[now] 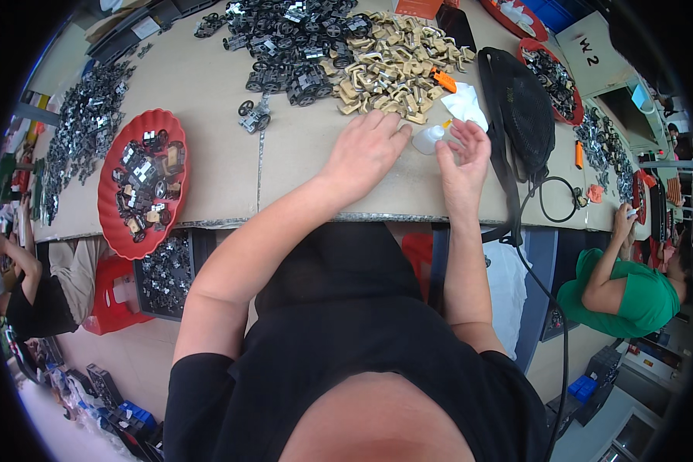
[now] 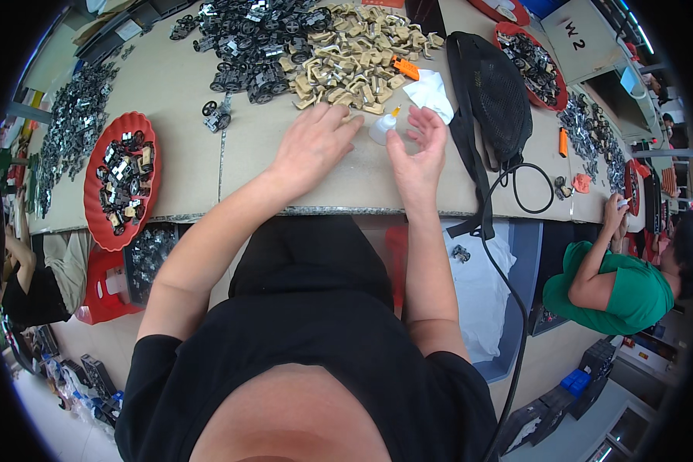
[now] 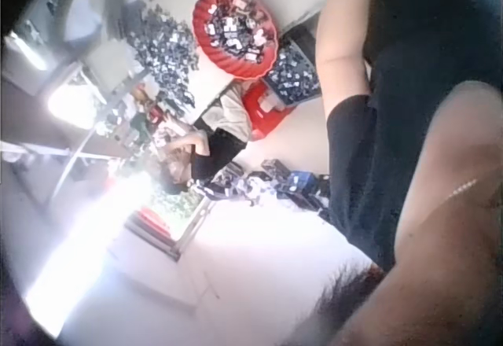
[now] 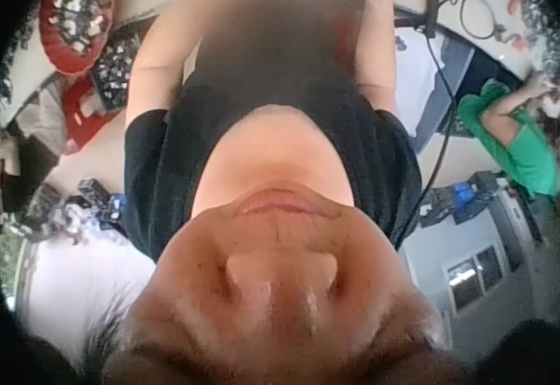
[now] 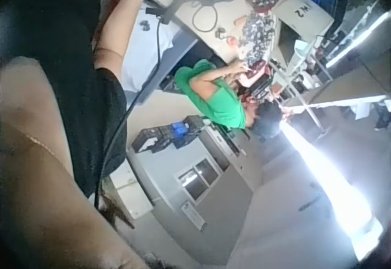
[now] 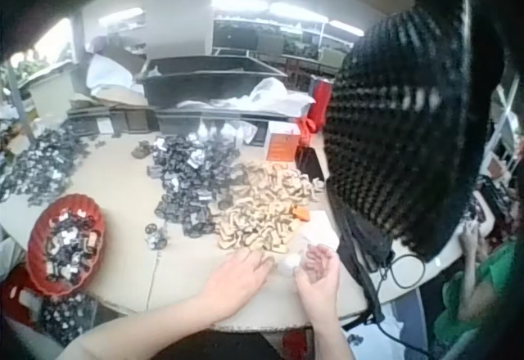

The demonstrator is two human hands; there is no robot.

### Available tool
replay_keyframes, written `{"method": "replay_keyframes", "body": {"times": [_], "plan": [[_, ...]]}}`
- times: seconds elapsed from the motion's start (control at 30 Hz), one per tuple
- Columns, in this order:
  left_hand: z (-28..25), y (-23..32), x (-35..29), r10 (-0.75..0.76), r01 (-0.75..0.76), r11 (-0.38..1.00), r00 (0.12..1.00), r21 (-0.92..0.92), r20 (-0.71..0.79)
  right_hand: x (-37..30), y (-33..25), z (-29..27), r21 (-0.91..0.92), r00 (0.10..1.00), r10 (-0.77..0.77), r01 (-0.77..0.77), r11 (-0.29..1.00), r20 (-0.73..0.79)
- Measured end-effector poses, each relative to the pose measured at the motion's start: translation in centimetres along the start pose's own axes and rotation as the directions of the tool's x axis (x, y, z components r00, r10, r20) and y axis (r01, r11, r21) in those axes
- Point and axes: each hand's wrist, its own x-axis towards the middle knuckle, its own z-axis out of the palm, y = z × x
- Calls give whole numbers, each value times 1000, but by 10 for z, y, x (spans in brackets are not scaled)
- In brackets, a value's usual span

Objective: The worker is assembling small plastic and metal components, applying glue to one part before joining it to another.

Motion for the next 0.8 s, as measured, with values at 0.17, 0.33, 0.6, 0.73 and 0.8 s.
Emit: {"method": "replay_keyframes", "body": {"times": [0.17, 0.33, 0.6, 0.73, 0.8], "plan": [[3, -7, 0, -17, 5, 999, 963, 44, 268, -2, 15, -1, 32, 981, 100, -106, 994, 165], [-15, -16, -28, -395, 479, 713, 878, -512, 272, -4, 10, 1, 137, 979, 75, -102, 985, 191], [-44, -23, -62, -517, 326, -485, 641, -812, 567, -24, -23, 33, 520, 852, 262, -491, 698, 452], [-45, -26, -76, -522, 265, -474, 683, -840, 510, -25, -27, 44, 539, 816, 271, -549, 639, 510], [-45, -27, -78, -568, 302, -386, 667, -872, 482, -24, -24, 47, 559, 829, 272, -537, 632, 489]]}}
